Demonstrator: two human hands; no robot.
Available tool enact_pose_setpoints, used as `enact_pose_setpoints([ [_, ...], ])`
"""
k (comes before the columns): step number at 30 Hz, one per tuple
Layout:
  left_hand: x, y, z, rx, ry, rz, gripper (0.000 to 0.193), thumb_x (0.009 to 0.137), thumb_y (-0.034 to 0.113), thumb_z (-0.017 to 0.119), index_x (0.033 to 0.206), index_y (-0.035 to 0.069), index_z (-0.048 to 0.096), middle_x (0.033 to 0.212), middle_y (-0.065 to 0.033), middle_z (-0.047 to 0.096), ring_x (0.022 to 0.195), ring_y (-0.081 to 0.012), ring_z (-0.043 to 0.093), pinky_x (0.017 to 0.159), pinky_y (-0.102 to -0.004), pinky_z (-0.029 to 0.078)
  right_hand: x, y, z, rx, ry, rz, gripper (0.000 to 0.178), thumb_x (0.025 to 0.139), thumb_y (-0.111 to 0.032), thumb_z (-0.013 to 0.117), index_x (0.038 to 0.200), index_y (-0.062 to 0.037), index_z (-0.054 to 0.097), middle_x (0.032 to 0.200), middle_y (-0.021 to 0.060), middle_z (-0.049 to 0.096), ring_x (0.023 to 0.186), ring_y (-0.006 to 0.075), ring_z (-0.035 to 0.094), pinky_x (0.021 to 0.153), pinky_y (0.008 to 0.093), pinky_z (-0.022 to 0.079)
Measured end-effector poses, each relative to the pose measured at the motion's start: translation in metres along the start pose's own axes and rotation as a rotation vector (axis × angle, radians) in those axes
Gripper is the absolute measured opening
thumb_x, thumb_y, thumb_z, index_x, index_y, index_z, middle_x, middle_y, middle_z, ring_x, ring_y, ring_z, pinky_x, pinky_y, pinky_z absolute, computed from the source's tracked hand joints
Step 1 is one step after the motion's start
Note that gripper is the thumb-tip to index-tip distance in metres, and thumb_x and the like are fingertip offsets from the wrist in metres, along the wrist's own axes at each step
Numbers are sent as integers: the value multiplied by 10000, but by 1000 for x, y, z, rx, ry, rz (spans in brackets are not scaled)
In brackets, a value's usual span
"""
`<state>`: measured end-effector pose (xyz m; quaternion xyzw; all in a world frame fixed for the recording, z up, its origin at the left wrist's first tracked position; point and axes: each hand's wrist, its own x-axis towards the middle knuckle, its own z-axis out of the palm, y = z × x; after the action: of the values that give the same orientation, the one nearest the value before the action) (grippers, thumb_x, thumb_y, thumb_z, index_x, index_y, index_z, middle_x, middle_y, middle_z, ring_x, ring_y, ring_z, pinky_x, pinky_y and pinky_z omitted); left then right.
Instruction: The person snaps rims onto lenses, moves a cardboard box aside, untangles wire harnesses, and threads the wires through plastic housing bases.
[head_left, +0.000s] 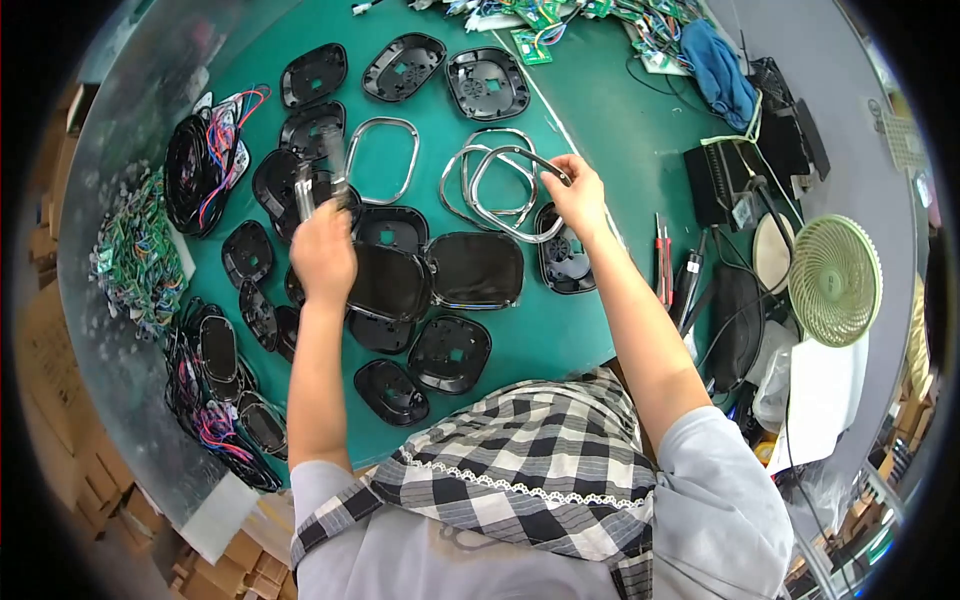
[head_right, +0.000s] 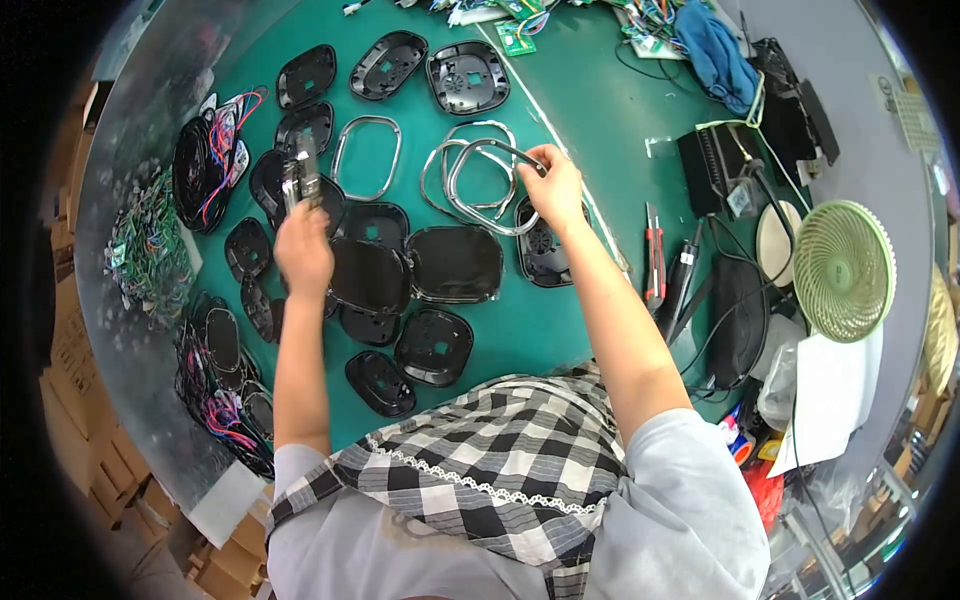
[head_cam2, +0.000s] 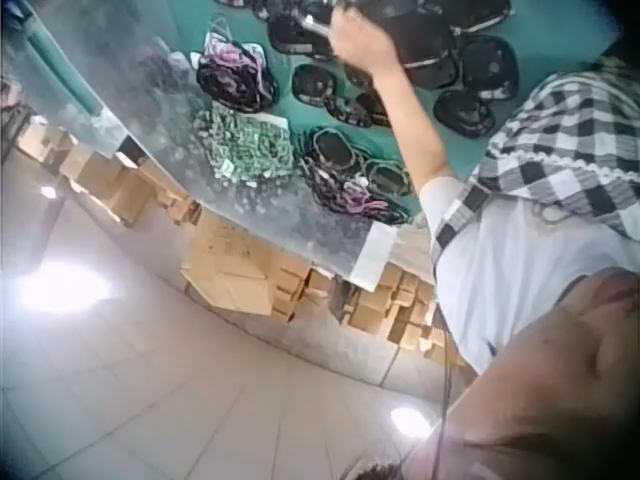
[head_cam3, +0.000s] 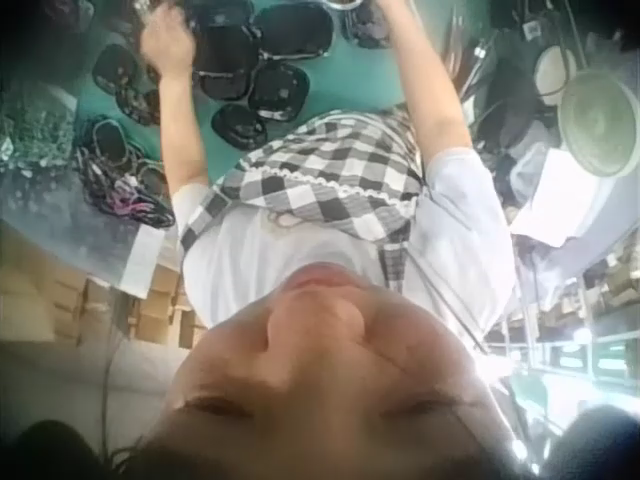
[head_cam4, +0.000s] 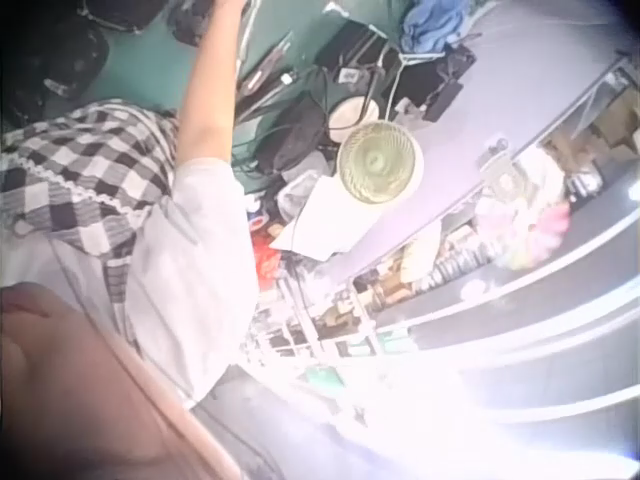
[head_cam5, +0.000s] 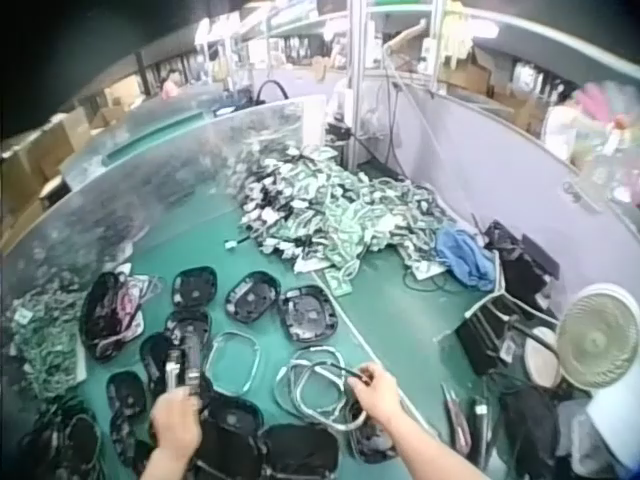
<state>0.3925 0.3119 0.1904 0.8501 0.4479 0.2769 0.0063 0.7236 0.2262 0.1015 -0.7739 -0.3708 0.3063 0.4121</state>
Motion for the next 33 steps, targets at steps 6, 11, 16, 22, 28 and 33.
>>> enact_pose_setpoints([
  [6, 31, 44, 74, 84, -106, 198, 137, 827, 201, 611, 940, 131, 578, 722, 3, 571, 672, -169, 586, 626, -312, 448, 9, -18, 15, -346, -147, 33, 229, 731, -155, 625, 930, -42, 620, 813, 119, 666, 785, 300, 651, 738, 388, 506],
  [11, 34, 48, 103, 180, -186, 203, 138, 829, 223, 607, 942, 147, 582, 730, 25, 582, 657, -137, 592, 607, -300, 442, 14, 7, 2, -97, -179, 91, 246, 727, -97, 598, 966, -42, 587, 785, 153, 651, 745, 298, 646, 695, 374, 500],
  [16, 32, 41, 105, 199, -147, 118, 219, 813, 222, 623, 1006, 124, 584, 900, -39, 613, 793, -241, 606, 712, -389, 452, 13, 17, -10, 256, -65, 25, 231, 841, -48, 592, 1070, -20, 600, 824, 63, 660, 657, 131, 638, 603, 267, 503],
  [22, 9, 30, 120, 311, -435, -80, 148, 800, 141, 532, 932, 87, 570, 843, -56, 591, 833, -222, 611, 752, -360, 454, 10, 59, -39, 384, 176, 232, 216, 856, -56, 606, 1060, 9, 580, 818, 40, 621, 662, 107, 613, 553, 224, 455],
  [28, 8, 55, 108, 142, -563, 22, 217, 803, 180, 552, 1008, 112, 579, 860, -59, 590, 844, -223, 606, 773, -361, 433, 20, 74, -54, 331, 216, 308, 227, 855, -64, 609, 1066, 6, 567, 813, 28, 622, 668, 105, 610, 521, 231, 436],
  [33, 31, 32, 50, -130, -429, -51, 397, 723, 290, 687, 1049, 90, 583, 971, -73, 618, 935, -251, 592, 848, -395, 420, 21, 97, -49, 226, 273, 291, 369, 843, -73, 614, 1176, 38, 500, 864, 47, 601, 660, 99, 579, 524, 239, 433],
])
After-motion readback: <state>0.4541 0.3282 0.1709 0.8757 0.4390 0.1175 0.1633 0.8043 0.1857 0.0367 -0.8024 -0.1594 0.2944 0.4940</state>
